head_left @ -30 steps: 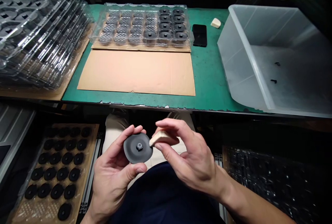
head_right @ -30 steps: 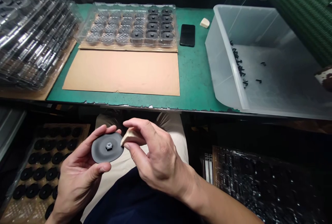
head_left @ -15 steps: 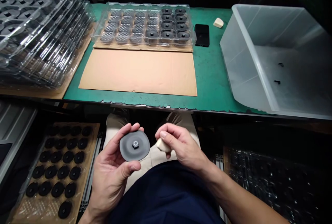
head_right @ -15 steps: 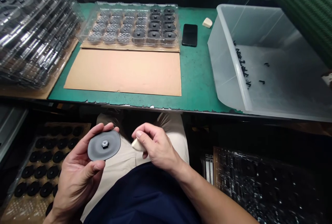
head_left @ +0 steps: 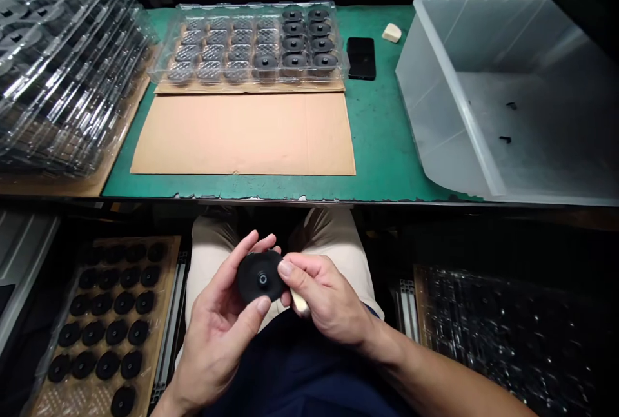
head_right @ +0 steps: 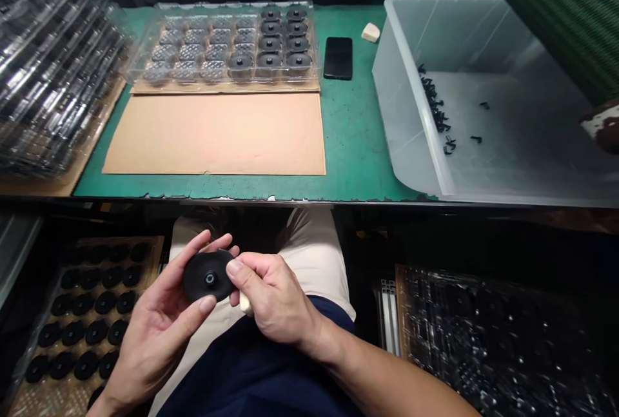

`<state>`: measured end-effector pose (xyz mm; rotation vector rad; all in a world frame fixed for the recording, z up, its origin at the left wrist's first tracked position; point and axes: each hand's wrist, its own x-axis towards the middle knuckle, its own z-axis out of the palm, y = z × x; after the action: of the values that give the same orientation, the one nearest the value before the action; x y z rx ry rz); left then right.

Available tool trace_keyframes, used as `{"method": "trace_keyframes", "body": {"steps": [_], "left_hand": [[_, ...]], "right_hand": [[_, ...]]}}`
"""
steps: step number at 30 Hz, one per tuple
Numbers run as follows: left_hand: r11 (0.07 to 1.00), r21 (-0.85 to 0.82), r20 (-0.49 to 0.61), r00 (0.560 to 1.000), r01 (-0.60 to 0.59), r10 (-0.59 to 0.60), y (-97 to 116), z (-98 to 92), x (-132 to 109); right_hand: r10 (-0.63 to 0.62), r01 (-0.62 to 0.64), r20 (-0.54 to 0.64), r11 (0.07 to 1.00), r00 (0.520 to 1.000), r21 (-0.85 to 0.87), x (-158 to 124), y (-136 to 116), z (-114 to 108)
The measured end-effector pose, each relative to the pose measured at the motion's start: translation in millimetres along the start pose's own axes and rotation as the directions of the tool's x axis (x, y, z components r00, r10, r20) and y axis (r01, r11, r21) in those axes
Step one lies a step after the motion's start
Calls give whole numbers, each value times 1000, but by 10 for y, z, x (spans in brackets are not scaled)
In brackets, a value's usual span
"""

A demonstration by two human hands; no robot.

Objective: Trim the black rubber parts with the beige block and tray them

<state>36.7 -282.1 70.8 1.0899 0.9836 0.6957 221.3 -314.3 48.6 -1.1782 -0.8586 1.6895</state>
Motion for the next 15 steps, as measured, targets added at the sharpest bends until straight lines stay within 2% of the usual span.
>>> {"method": "trace_keyframes", "body": {"steps": [3, 9, 12, 15], "left_hand": [[997, 74, -32, 999, 14, -12, -12, 73, 51], [978, 191, -242, 970, 79, -31, -55, 215, 186], [972, 145, -317, 939, 186, -132, -76, 261, 267], [944, 80, -289, 914, 320, -285, -123, 306, 384]], "right_hand": [[-80, 80, -6, 996, 997, -34, -51, 52, 20], [-208, 207, -16, 977, 978, -47, -131, 117, 61], [-328, 319, -63, 941, 943, -113, -175, 149, 32], [-434, 413, -165, 899, 886, -145, -255, 169, -71]]}}
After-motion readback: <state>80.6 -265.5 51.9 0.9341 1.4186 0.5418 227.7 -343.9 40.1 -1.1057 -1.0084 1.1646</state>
